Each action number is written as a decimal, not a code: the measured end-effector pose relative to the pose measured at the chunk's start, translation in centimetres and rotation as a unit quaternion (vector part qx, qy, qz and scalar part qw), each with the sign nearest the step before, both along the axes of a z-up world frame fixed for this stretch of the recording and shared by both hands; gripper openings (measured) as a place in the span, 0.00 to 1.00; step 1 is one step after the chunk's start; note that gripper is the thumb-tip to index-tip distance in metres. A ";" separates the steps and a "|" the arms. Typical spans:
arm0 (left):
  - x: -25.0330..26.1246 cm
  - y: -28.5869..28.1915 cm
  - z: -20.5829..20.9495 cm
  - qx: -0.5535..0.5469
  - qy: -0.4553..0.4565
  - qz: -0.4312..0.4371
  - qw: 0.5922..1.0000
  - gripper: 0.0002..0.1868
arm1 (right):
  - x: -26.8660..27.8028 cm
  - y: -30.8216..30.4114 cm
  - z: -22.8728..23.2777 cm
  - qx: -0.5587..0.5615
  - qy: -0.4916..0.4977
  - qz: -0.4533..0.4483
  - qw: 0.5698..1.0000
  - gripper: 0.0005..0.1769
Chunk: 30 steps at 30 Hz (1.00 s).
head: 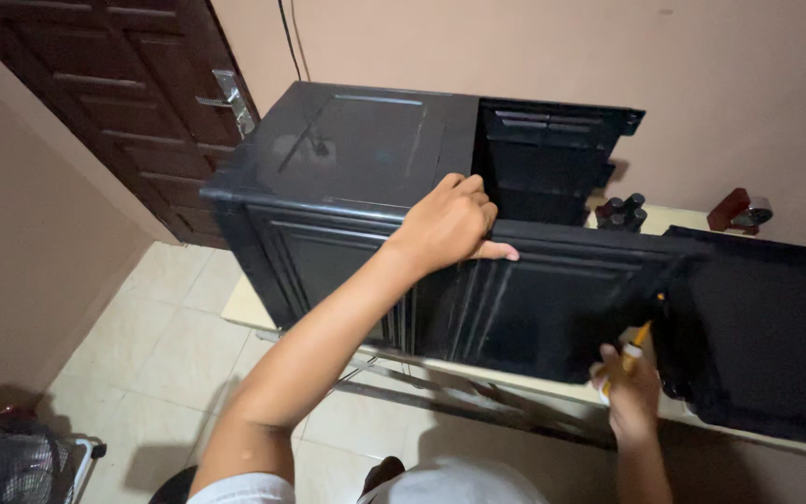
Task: The person uses a yellow-handled screwdriver to pry and remove several black plastic panels from a large black plastic container. The panels are detached one by one and set aside on the table.
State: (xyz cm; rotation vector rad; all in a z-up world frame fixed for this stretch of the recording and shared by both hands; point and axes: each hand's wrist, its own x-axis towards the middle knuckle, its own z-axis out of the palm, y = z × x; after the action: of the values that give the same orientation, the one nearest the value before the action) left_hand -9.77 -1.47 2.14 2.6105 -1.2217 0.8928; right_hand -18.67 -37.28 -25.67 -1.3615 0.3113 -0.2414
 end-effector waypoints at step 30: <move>17.9 -5.9 5.6 -0.016 0.205 0.071 0.976 0.42 | -1.3 -4.9 17.0 -0.207 0.115 -0.080 0.968 0.21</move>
State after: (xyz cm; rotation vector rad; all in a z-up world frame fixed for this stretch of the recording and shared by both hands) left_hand 8.13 -7.42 7.70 2.6957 -0.9132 0.3543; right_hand -19.93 -42.20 -8.70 -1.7859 0.5907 -0.2949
